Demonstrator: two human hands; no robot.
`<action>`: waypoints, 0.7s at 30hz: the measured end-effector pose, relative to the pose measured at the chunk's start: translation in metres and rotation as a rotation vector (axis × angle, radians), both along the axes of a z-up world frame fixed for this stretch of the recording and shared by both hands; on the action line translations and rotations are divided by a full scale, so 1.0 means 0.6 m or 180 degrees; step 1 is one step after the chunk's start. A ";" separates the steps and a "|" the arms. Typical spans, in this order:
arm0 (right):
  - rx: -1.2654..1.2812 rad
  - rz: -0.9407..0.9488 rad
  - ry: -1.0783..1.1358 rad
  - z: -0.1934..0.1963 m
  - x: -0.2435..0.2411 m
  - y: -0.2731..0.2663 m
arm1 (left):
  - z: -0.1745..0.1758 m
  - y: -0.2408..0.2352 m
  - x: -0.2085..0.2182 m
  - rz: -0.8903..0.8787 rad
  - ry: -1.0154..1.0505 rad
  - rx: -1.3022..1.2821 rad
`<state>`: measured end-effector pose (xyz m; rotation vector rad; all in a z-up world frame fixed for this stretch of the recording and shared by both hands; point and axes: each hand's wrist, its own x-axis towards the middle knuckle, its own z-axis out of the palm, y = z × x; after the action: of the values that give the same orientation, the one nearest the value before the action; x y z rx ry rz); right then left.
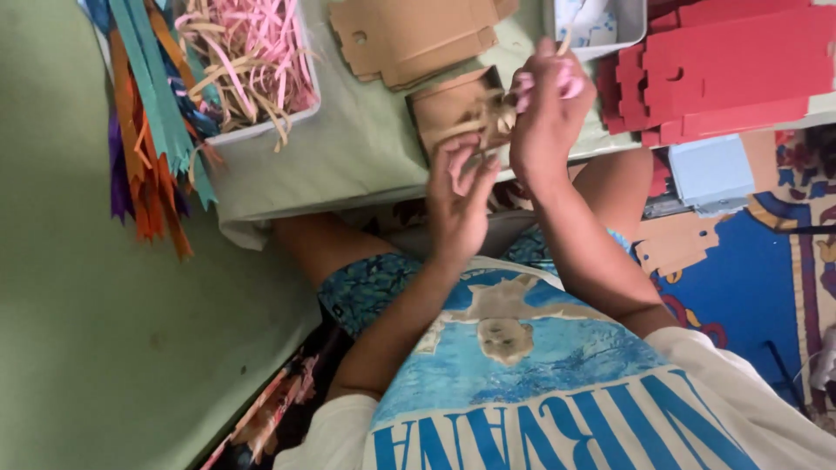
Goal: The person assembles a small cardboard box by folding and tucking the flaps into place. They then fill the box with pink and beige shredded paper filler, arranging it by hand to cover the bottom.
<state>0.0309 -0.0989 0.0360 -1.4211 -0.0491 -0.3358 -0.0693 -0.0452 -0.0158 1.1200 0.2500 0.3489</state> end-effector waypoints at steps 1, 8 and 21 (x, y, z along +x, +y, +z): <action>0.1089 -0.0354 0.0464 -0.007 0.011 0.007 | -0.007 -0.013 0.004 0.0244 0.0060 0.0315; 0.1177 0.1307 -0.0052 -0.011 -0.029 -0.001 | -0.016 0.047 0.033 -0.1146 -0.0319 -0.3704; -0.0544 0.1367 -0.0052 -0.019 -0.003 -0.027 | 0.054 0.061 0.054 0.0472 -0.0252 -0.0918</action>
<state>0.0293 -0.1150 0.0248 -1.5330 -0.3981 0.0131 -0.0370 -0.0083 0.0167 0.8041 0.3039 0.4723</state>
